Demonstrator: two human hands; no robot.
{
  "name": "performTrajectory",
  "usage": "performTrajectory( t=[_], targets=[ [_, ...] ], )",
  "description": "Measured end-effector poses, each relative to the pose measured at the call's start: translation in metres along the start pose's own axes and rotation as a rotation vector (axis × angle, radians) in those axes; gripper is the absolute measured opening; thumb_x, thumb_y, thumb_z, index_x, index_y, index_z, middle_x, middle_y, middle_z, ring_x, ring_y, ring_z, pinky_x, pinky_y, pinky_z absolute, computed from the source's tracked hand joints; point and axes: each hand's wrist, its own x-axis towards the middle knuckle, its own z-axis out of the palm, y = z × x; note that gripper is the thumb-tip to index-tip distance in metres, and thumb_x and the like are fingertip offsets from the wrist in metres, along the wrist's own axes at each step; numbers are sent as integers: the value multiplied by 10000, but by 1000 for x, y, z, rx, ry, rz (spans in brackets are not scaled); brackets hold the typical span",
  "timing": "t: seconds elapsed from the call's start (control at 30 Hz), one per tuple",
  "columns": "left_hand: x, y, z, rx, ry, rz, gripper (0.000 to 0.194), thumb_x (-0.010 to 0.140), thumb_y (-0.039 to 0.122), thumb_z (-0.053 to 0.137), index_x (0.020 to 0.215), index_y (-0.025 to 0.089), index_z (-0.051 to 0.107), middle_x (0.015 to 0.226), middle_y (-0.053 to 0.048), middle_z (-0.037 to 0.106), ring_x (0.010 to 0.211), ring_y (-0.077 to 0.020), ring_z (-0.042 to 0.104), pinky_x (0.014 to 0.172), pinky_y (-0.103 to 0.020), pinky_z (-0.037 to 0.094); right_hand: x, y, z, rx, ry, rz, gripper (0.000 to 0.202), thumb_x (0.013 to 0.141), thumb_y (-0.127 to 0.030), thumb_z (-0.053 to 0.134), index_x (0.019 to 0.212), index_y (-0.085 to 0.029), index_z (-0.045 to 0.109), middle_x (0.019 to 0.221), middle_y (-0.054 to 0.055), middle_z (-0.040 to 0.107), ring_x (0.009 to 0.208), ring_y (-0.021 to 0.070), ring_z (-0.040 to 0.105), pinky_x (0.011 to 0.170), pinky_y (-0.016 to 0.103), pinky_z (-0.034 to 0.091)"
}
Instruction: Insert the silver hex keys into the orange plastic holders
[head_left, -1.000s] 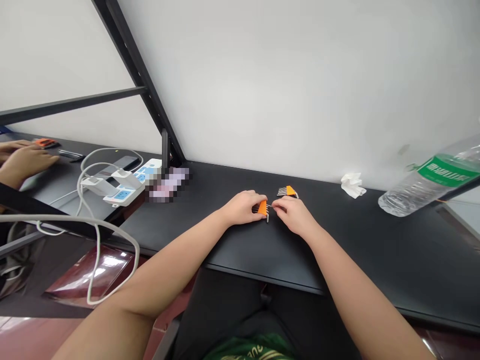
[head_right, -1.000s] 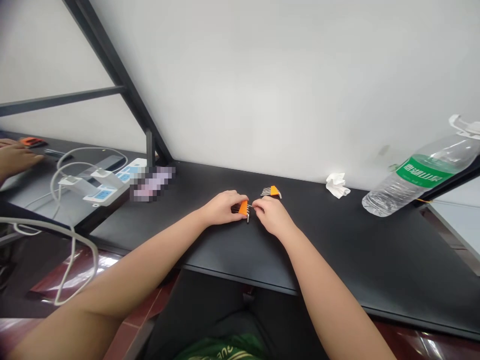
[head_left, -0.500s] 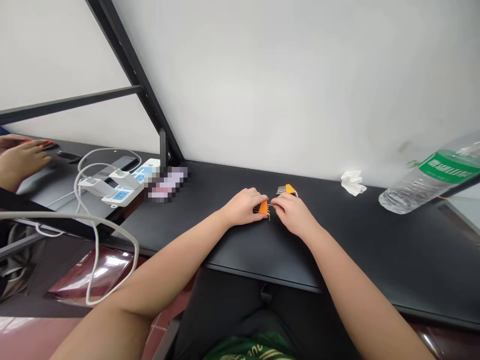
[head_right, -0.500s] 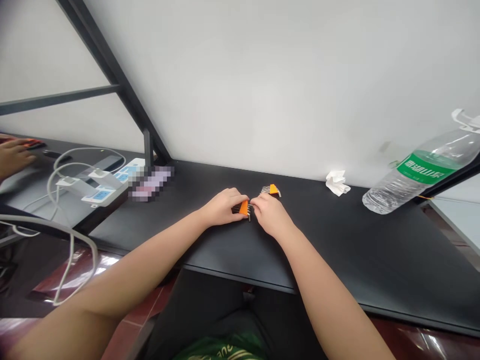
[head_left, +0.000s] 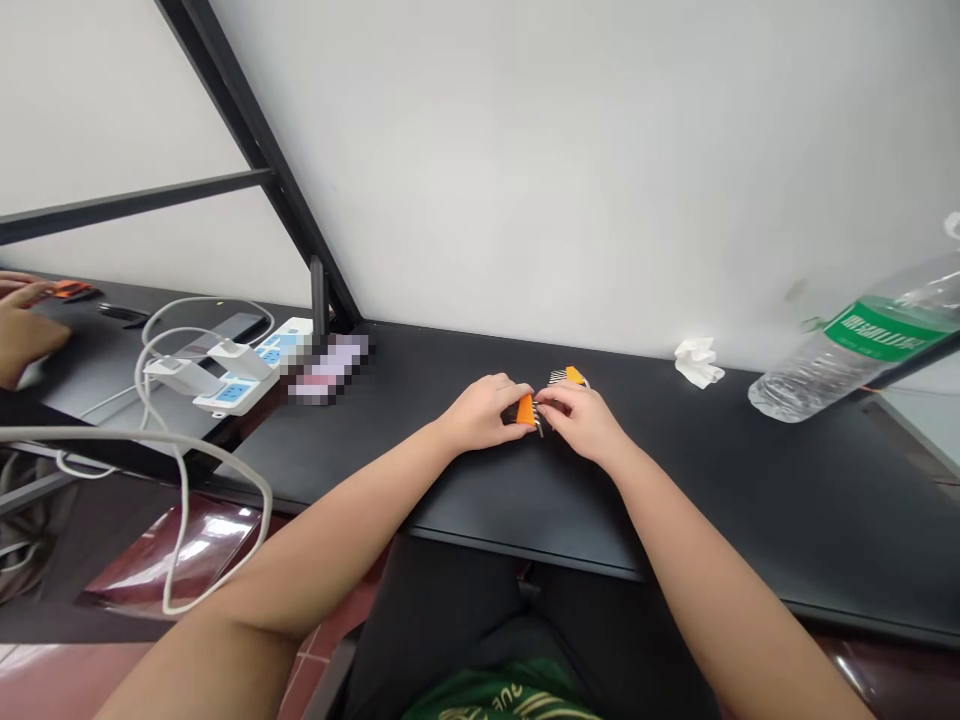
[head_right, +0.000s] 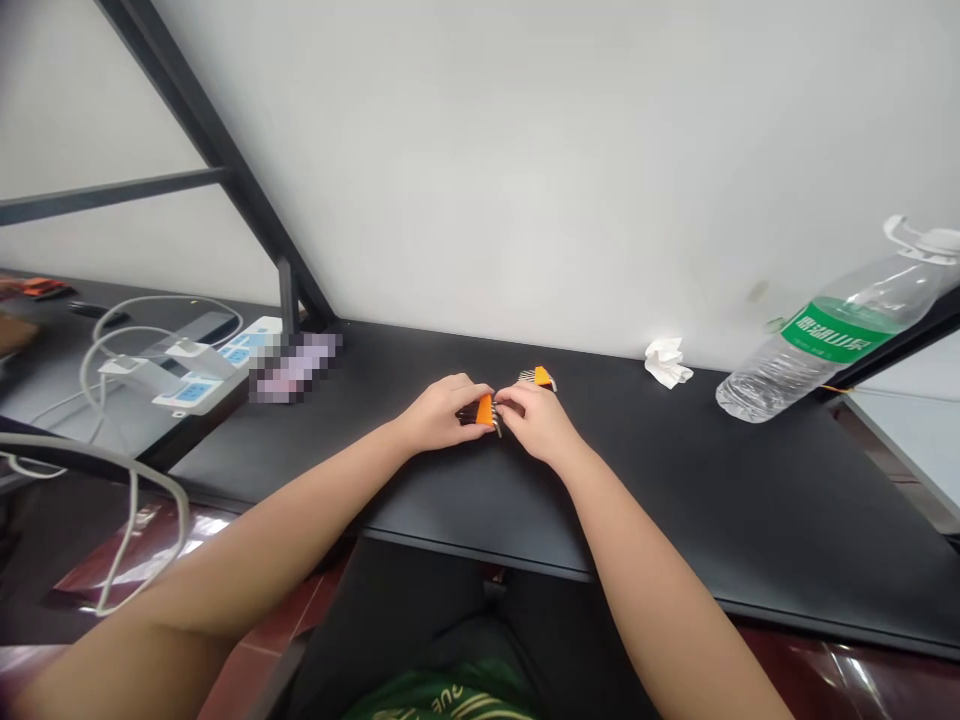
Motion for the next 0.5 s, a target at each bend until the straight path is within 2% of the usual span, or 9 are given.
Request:
performTrajectory(
  t=[0.07, 0.23, 0.4, 0.5],
  targets=[
    [0, 0, 0, -4, 23, 21, 420, 897, 461, 711, 1227, 213, 633, 894, -52, 658, 855, -215, 607, 819, -345, 505, 0, 1, 3, 52, -17, 30, 165, 935, -266, 587, 909, -224, 745, 906, 44, 705, 744, 175, 628, 762, 370, 527],
    [-1, -1, 2, -41, 96, 56, 415, 886, 424, 717, 1230, 208, 632, 887, -52, 656, 832, -208, 609, 791, -338, 519, 2, 10, 8, 386, -91, 266, 255, 904, -408, 657, 999, -202, 772, 732, 29, 663, 623, 170, 604, 616, 337, 513],
    [-1, 0, 0, -116, 114, 54, 433, 870, 396, 743, 1243, 204, 634, 900, -41, 648, 820, -186, 615, 756, -304, 519, 2, 10, 7, 490, -160, 229, 328, 912, -529, 666, 858, -206, 678, 742, 12, 643, 645, 149, 573, 634, 309, 483],
    [0, 2, -2, -143, 118, 12, 412, 842, 357, 758, 1211, 213, 646, 899, -27, 661, 811, -174, 620, 770, -296, 522, 1, 3, 13, 669, -175, 277, 379, 929, -576, 646, 828, -214, 597, 655, -19, 590, 582, 130, 524, 590, 284, 440]
  ],
)
